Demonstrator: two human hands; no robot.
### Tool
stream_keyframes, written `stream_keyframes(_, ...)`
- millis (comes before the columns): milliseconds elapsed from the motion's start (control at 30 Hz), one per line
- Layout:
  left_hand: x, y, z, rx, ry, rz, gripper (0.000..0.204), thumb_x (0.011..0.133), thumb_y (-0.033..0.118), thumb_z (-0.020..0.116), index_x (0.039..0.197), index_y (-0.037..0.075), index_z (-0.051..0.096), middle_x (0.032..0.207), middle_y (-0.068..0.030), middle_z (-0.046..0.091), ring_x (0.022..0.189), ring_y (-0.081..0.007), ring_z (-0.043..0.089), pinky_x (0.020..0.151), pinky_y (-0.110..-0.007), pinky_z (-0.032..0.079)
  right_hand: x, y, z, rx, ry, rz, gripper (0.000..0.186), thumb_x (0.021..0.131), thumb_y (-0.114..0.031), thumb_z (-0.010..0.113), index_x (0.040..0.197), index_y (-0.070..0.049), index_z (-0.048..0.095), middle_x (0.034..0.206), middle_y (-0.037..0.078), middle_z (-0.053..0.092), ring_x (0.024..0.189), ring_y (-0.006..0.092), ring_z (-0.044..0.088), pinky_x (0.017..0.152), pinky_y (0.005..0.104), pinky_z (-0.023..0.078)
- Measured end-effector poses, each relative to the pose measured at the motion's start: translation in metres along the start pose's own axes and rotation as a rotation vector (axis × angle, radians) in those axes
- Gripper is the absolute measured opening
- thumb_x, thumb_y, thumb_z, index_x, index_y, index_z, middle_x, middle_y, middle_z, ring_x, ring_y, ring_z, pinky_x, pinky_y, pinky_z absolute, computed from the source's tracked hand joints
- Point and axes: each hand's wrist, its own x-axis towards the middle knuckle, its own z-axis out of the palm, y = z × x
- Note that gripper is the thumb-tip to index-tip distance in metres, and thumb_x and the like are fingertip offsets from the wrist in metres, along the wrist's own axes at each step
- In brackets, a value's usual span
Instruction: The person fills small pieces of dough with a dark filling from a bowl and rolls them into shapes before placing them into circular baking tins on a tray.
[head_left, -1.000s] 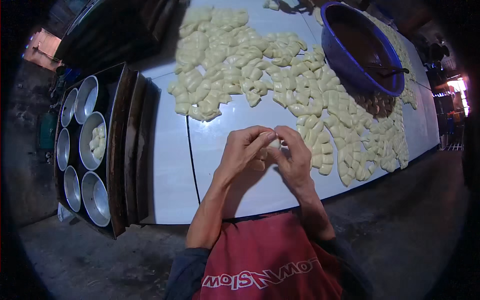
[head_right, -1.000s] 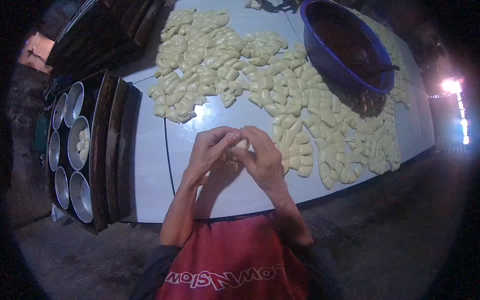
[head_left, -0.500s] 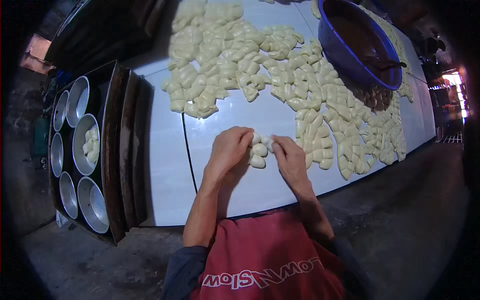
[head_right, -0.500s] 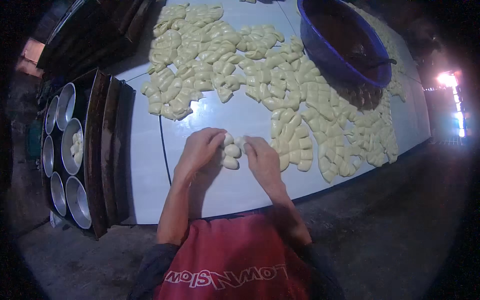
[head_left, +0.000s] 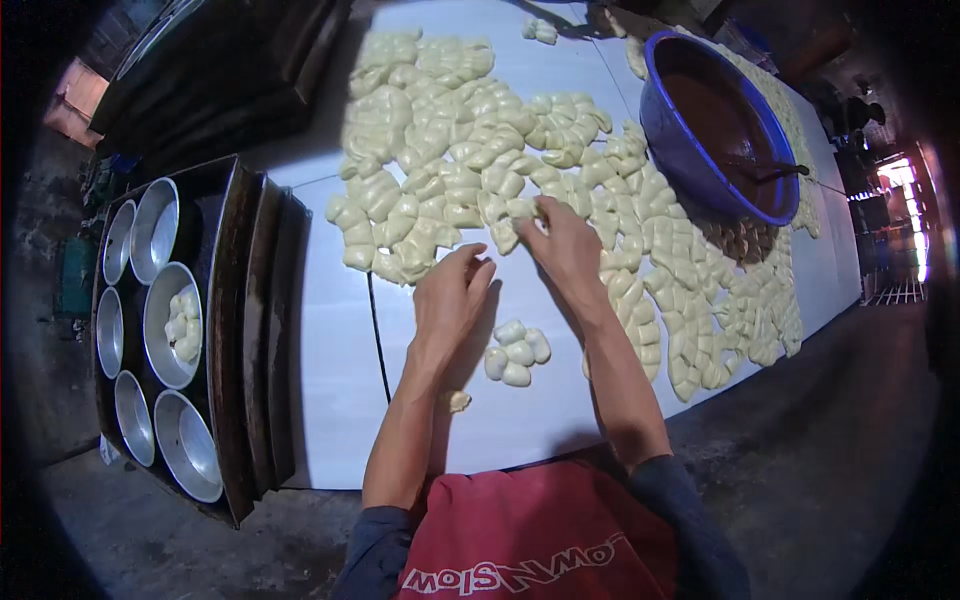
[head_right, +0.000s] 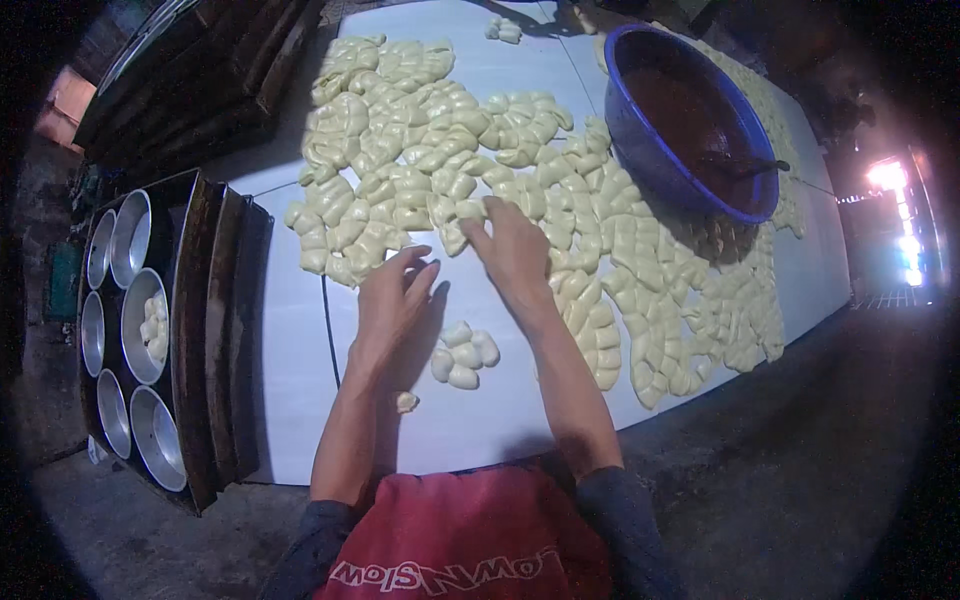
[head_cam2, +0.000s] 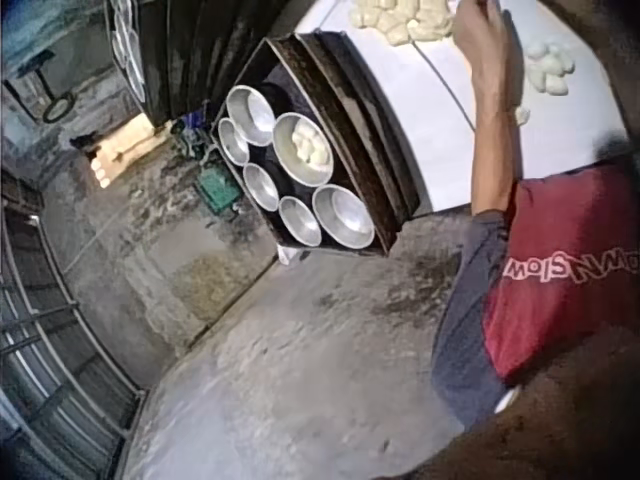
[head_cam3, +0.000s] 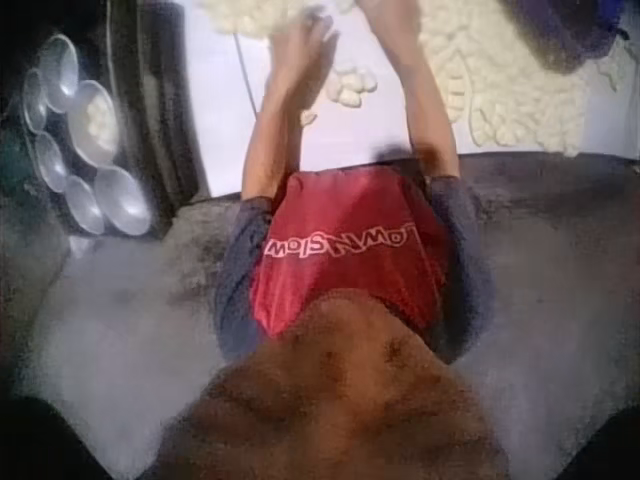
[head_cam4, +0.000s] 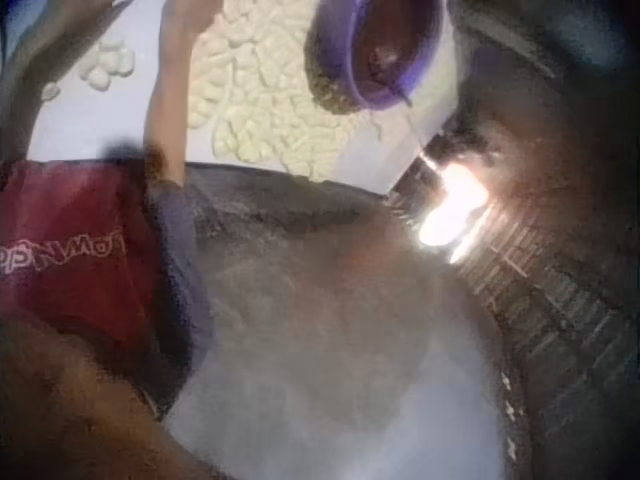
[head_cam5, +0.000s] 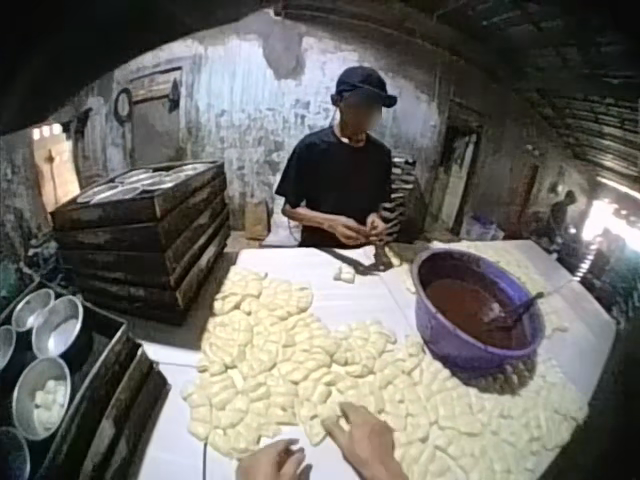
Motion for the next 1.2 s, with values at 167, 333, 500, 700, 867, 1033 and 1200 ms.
stream_keyframes(167, 0.038, -0.008, 0.022, 0.198, 0.170, 0.279, 0.030, 0.087, 0.018, 0.070, 0.115, 0.008, 0.069, 0.104, -0.0134, 0.070, 0.090, -0.0335, 0.069, 0.078, -0.042, 0.053, 0.012, 0.003, 0.012, 0.040, -0.100, 0.043, 0.036, 0.087, -0.027, 0.066, 0.115, -0.005, 0.066, 0.089, 0.019, 0.068, 0.072, 0.0370, 0.067, 0.067, 0.0457, 0.053)
stream_keyframes(333, 0.045, -0.003, 0.021, 0.314, 0.093, 0.225, 0.024, 0.088, 0.019, 0.069, 0.110, 0.010, 0.071, 0.104, -0.0129, 0.069, 0.089, -0.0337, 0.069, 0.076, -0.043, 0.053, -0.023, 0.030, -0.034, 1.046, -0.087, 0.535, 0.032, 0.091, -0.024, 0.058, 0.113, -0.001, 0.065, 0.077, 0.008, 0.067, 0.057, 0.0145, 0.062, 0.048, 0.0252, 0.049)
stream_keyframes(500, 0.024, 0.016, 0.020, 0.116, 0.133, 0.250, 0.037, 0.086, 0.028, 0.074, 0.114, 0.005, 0.070, 0.102, -0.0122, 0.068, 0.082, -0.0270, 0.068, 0.072, -0.038, 0.053, -0.052, 0.018, -0.063, 1.305, -0.105, 0.579, 0.032, 0.093, -0.022, 0.058, 0.116, -0.001, 0.061, 0.086, 0.008, 0.068, 0.067, 0.0136, 0.065, 0.057, 0.0243, 0.051)
stream_keyframes(700, 0.008, 0.050, 0.019, -0.448, -0.467, -0.065, 0.038, 0.085, 0.029, 0.078, 0.106, -0.002, 0.072, 0.091, -0.0074, 0.073, 0.074, -0.0113, 0.064, 0.068, -0.026, 0.051, -0.072, 0.013, -0.063, 1.359, -0.273, 0.505, 0.031, 0.092, -0.007, 0.064, 0.121, -0.002, 0.056, 0.098, 0.007, 0.066, 0.084, 0.0136, 0.066, 0.071, 0.0257, 0.053)
stream_keyframes(867, -0.005, 0.045, 0.015, -0.617, -0.374, -0.064, 0.022, 0.091, 0.014, 0.073, 0.105, -0.002, 0.071, 0.093, -0.0055, 0.072, 0.082, -0.0099, 0.065, 0.074, -0.024, 0.052, -0.078, -0.008, -0.075, 1.353, -0.215, 0.477, 0.040, 0.100, -0.018, 0.059, 0.136, -0.003, 0.053, 0.108, 0.005, 0.065, 0.088, 0.0118, 0.064, 0.077, 0.0247, 0.052)
stream_keyframes(1033, -0.025, 0.056, 0.018, -0.725, -0.243, -0.041, 0.022, 0.090, 0.012, 0.072, 0.108, -0.002, 0.069, 0.091, -0.0055, 0.071, 0.088, -0.0130, 0.067, 0.075, -0.025, 0.053, -0.086, -0.016, -0.067, 1.285, -0.209, 0.439, 0.031, 0.100, -0.017, 0.060, 0.124, 0.002, 0.060, 0.104, 0.006, 0.068, 0.091, 0.0114, 0.066, 0.081, 0.0240, 0.053)
stream_keyframes(1200, -0.039, 0.060, 0.027, -0.554, -0.192, -0.060, 0.029, 0.089, 0.016, 0.075, 0.110, -0.004, 0.068, 0.093, -0.0070, 0.072, 0.078, -0.0108, 0.064, 0.071, -0.026, 0.053, -0.094, -0.014, -0.074, 1.152, -0.193, 0.417, 0.022, 0.095, -0.009, 0.066, 0.114, 0.003, 0.062, 0.097, 0.006, 0.070, 0.085, 0.0106, 0.066, 0.077, 0.0232, 0.054)
